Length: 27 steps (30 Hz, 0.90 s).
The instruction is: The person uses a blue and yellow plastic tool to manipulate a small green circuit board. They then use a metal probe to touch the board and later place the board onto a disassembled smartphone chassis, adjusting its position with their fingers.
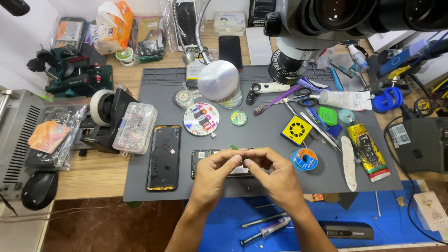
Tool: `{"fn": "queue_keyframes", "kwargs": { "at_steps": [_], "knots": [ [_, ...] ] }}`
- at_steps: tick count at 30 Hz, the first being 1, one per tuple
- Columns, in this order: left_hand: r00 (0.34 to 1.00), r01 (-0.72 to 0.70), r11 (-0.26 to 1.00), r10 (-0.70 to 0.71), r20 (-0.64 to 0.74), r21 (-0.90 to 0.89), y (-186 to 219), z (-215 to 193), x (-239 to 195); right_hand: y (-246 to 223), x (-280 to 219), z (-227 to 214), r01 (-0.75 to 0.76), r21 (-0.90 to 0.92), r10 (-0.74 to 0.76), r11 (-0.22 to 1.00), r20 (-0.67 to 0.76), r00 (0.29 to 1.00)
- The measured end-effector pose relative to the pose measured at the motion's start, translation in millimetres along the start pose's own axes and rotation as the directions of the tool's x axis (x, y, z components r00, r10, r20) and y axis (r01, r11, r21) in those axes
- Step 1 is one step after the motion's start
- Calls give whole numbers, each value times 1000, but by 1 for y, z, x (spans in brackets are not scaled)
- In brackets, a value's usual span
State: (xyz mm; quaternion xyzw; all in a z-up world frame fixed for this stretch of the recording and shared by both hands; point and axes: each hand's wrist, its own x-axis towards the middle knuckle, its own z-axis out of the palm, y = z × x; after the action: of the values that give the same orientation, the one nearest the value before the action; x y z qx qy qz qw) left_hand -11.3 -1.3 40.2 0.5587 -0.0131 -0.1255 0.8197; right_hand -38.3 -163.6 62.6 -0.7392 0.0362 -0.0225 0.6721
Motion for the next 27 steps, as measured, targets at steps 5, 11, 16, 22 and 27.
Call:
{"fn": "queue_keyframes", "kwargs": {
  "at_steps": [5,11,16,22,27],
  "knots": [
    [983,10,991,15,-181,137,3,0,1,3,5,1,267,-288,-281,920,-8,960],
    [987,-74,974,102,-123,213,7,4,-1,9,17,-4,130,-198,-125,972,35,991],
    [976,-66,967,114,-185,248,10,6,-2,20,19,-4,124,-94,-127,988,-22,992],
    [966,-171,978,143,-213,-116,4,11,-5,6,16,7,308,-478,-415,823,-134,900],
    [973,-119,983,87,-216,-142,-1,6,4,13,19,9,509,-590,-644,627,-24,765]
  ]
}}
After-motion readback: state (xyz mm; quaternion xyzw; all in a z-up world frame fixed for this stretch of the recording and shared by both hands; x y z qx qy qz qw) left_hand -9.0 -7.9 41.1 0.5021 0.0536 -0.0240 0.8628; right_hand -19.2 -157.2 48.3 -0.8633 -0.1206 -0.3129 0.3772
